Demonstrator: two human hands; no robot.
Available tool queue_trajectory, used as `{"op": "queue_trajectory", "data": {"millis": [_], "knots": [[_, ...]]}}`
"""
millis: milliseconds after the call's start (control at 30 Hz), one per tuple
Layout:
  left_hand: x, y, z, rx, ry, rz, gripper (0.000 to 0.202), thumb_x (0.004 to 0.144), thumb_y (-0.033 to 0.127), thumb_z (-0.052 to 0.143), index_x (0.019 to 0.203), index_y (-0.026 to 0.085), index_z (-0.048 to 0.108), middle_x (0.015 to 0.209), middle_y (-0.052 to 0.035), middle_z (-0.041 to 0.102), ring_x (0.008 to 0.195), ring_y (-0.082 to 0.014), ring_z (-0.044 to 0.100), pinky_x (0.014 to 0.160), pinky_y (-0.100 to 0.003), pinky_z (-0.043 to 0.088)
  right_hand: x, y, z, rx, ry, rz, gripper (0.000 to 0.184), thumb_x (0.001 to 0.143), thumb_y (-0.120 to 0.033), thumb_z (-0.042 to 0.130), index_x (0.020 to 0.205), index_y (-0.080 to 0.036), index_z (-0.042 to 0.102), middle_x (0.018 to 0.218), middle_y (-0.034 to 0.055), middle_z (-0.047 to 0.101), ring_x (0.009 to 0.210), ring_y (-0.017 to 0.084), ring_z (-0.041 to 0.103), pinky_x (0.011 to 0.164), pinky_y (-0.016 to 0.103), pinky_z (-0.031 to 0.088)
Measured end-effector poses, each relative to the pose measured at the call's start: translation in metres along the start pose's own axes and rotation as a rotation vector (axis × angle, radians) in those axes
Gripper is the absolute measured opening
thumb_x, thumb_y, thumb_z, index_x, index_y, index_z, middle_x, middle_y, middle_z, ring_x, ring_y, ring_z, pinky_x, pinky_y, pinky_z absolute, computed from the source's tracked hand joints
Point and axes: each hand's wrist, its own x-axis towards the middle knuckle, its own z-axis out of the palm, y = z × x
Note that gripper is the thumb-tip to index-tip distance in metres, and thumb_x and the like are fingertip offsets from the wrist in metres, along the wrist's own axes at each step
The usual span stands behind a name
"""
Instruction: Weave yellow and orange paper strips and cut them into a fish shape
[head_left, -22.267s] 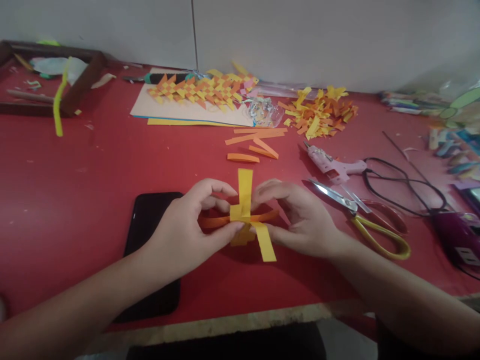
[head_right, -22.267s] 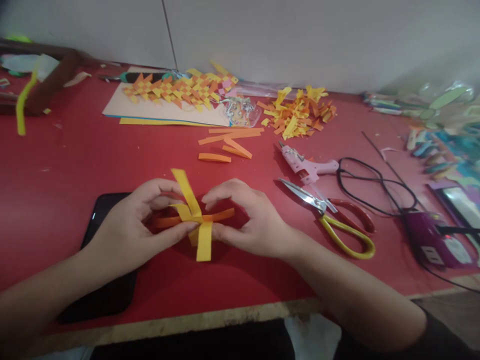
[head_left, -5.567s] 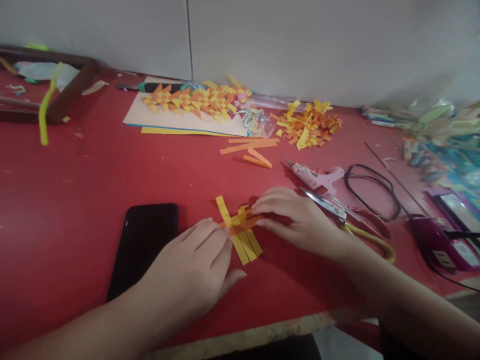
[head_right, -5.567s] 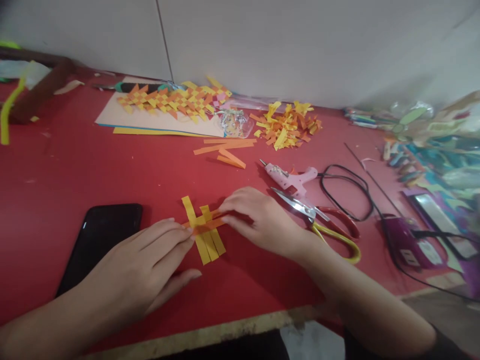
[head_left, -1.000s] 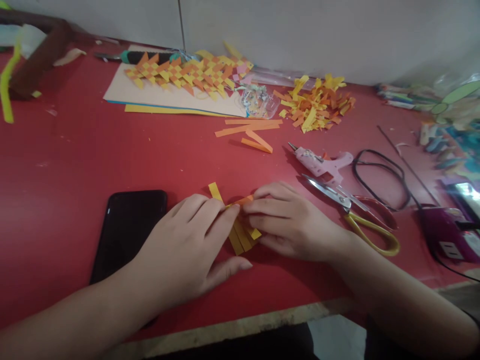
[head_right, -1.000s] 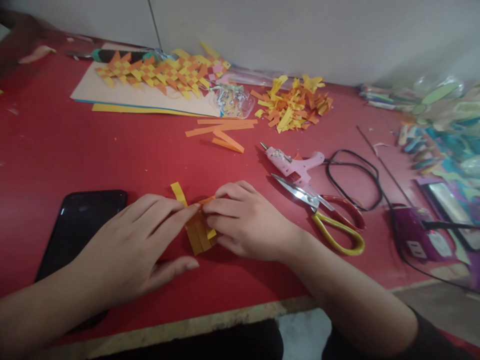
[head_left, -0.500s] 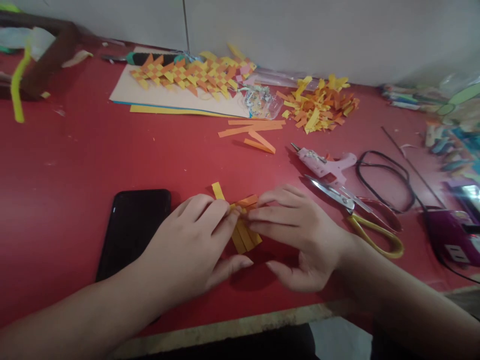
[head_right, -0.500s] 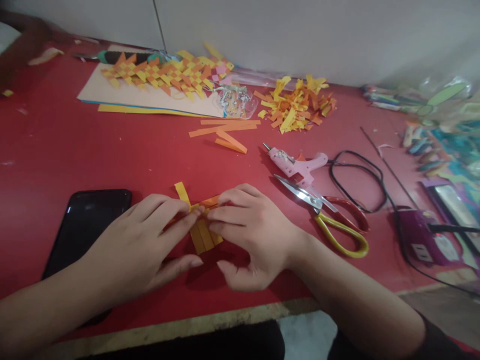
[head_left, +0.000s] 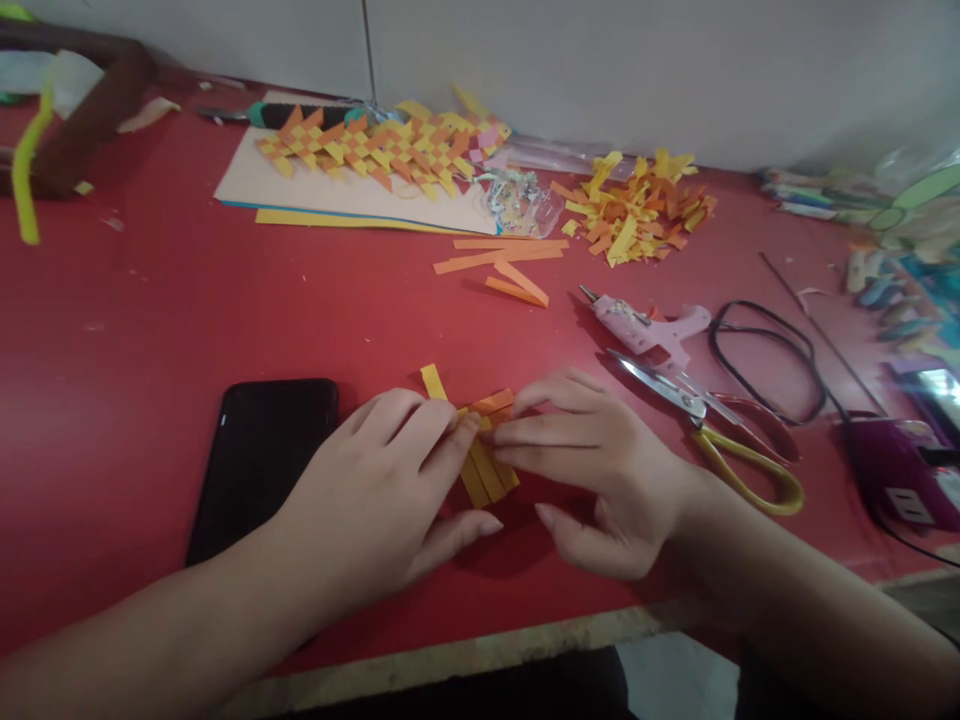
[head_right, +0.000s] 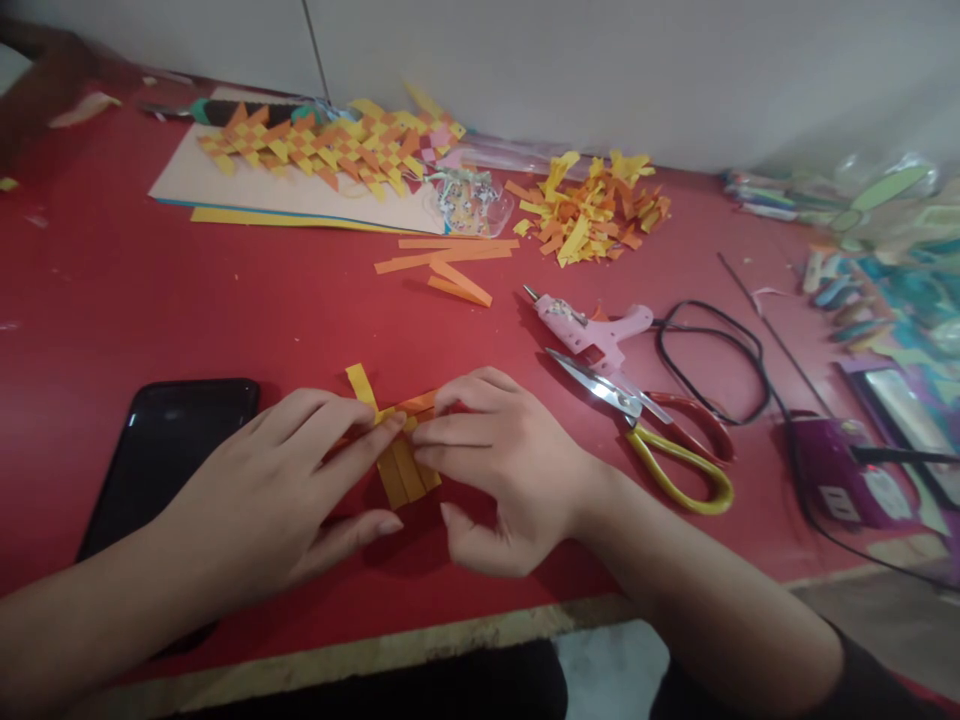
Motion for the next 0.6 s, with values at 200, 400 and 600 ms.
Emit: {"op": "queue_trajectory", "data": {"millis": [200, 400, 600], "knots": [[-0.001, 0.000, -0.001, -0.009, 0.013, 0.002, 0.057, 0.095, 0.052, 0.047, 0.119, 0.004, 0.067, 0.100, -0.0166, 0.066, 0.086, -0.0302, 0.056, 0.073, -0.044, 0.051, -0.002, 0.001, 0.001, -0.002, 0.013, 0.024, 0.035, 0.067, -0.017, 0.054, 0.097, -0.011, 0.071, 0.103, 0.0118, 0.075, 0.094, 0.027, 0.063, 0.085, 0.045, 0.051], [0.000, 0.000, 0.000, -0.034, 0.020, -0.013, 0.057, 0.095, 0.053, 0.045, 0.118, 0.005, 0.066, 0.102, -0.0174, 0.066, 0.087, -0.0315, 0.057, 0.074, -0.046, 0.052, 0.001, -0.004, 0.001, -0.134, -0.027, 0.029, 0.030, 0.069, -0.019, 0.052, 0.091, -0.012, 0.070, 0.097, 0.0111, 0.075, 0.090, 0.027, 0.062, 0.076, 0.043, 0.046], [-0.001, -0.002, 0.000, -0.105, 0.093, -0.030, 0.050, 0.095, 0.037, 0.050, 0.129, 0.001, 0.052, 0.107, -0.0187, 0.065, 0.092, -0.0316, 0.059, 0.080, -0.048, 0.052, 0.007, -0.014, 0.003, -0.281, -0.117, 0.023, 0.020, 0.076, -0.021, 0.048, 0.079, -0.016, 0.068, 0.077, 0.0073, 0.069, 0.078, 0.024, 0.059, 0.068, 0.040, 0.039]]}}
